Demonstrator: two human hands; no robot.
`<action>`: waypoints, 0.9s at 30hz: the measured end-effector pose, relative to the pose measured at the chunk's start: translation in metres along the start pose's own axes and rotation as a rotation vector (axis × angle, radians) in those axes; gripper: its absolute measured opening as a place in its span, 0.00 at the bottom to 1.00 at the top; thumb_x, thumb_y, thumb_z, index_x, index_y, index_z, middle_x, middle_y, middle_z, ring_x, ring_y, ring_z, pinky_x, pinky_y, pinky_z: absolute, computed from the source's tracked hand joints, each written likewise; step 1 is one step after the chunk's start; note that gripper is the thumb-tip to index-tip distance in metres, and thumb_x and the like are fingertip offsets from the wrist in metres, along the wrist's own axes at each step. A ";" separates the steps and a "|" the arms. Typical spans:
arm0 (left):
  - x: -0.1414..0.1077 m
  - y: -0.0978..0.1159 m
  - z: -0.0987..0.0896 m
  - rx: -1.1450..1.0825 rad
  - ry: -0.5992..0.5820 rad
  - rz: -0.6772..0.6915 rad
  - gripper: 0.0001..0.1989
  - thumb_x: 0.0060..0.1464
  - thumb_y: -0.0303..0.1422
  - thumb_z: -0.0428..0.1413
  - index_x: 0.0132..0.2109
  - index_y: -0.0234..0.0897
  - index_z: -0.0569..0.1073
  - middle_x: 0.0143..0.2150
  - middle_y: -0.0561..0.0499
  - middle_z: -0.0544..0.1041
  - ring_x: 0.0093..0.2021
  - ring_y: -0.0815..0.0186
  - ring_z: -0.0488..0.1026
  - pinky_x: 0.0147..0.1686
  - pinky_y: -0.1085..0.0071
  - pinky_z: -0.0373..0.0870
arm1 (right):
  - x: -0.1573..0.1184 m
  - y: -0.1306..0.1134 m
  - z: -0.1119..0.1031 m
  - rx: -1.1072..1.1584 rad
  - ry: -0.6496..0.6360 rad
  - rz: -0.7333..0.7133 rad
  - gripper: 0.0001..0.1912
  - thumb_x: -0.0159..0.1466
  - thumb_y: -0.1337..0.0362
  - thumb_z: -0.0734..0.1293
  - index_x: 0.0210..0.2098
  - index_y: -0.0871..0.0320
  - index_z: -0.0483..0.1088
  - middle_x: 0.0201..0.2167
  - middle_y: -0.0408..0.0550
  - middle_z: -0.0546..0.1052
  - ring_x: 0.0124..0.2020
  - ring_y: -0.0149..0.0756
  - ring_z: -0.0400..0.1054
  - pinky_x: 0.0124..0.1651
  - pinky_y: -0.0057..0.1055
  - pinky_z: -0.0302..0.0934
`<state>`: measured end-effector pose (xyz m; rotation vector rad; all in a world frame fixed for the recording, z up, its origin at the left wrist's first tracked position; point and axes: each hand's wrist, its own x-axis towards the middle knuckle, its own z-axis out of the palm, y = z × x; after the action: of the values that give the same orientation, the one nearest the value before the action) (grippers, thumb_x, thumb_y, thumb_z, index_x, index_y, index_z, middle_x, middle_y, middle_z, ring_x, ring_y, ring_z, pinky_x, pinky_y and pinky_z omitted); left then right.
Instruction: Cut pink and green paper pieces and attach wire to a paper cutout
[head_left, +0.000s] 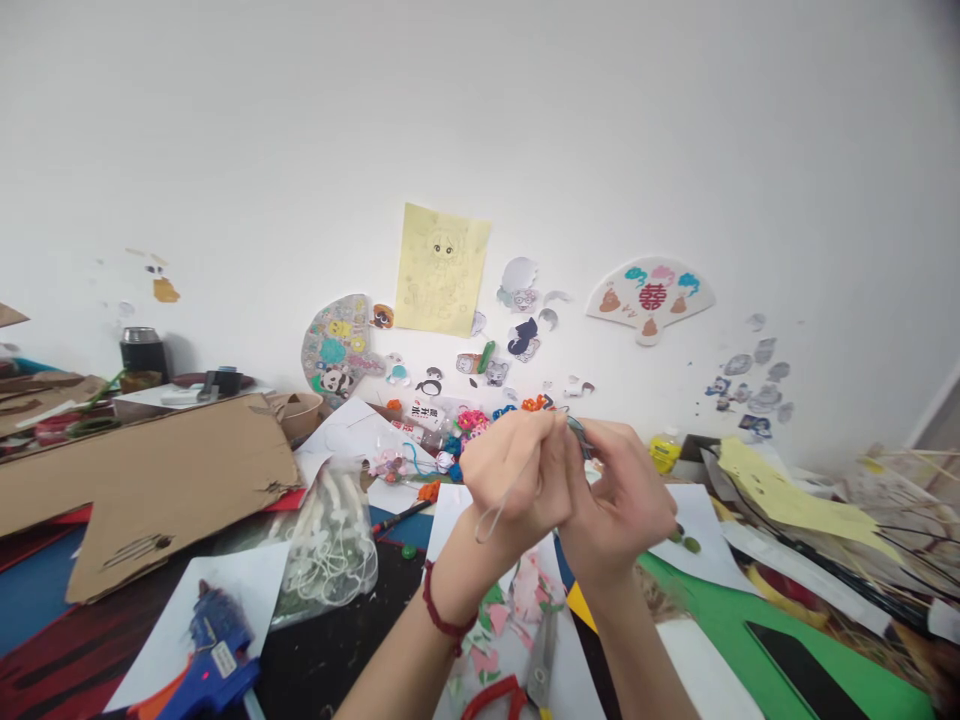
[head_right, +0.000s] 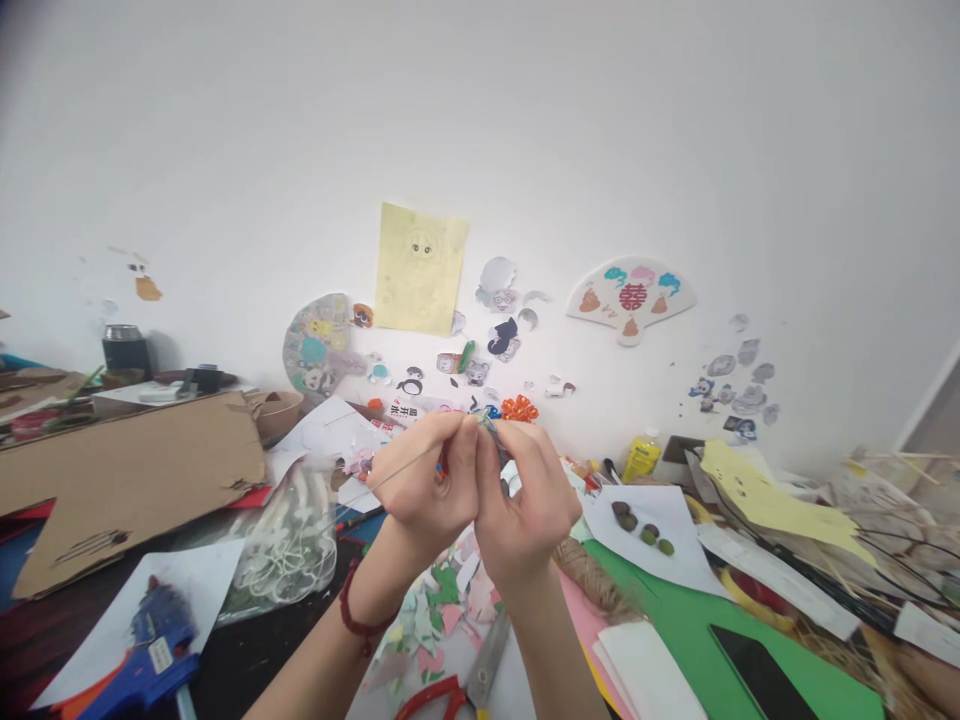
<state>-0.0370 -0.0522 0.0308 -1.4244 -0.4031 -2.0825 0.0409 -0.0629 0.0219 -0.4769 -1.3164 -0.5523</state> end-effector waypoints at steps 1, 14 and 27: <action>0.000 0.000 0.000 -0.002 0.001 0.000 0.05 0.54 0.20 0.54 0.35 0.32 0.70 0.24 0.52 0.73 0.24 0.71 0.68 0.25 0.75 0.65 | 0.000 0.000 0.000 -0.006 -0.001 -0.002 0.09 0.60 0.75 0.67 0.36 0.55 0.73 0.29 0.44 0.75 0.29 0.33 0.68 0.30 0.30 0.63; 0.003 -0.001 0.000 -0.009 0.009 -0.022 0.04 0.56 0.22 0.53 0.34 0.33 0.70 0.23 0.52 0.74 0.22 0.71 0.69 0.23 0.75 0.64 | -0.001 0.001 0.002 0.019 0.006 0.051 0.05 0.61 0.71 0.67 0.35 0.56 0.73 0.29 0.45 0.76 0.29 0.33 0.69 0.30 0.31 0.66; 0.010 0.003 -0.003 -0.049 0.061 -0.004 0.03 0.56 0.22 0.54 0.36 0.32 0.70 0.25 0.51 0.75 0.24 0.71 0.71 0.25 0.75 0.66 | 0.002 -0.015 -0.004 0.116 0.013 0.319 0.04 0.60 0.67 0.70 0.35 0.56 0.76 0.30 0.44 0.78 0.30 0.33 0.71 0.34 0.31 0.67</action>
<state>-0.0398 -0.0589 0.0388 -1.3858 -0.3322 -2.1464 0.0343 -0.0774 0.0237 -0.5730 -1.2215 -0.2123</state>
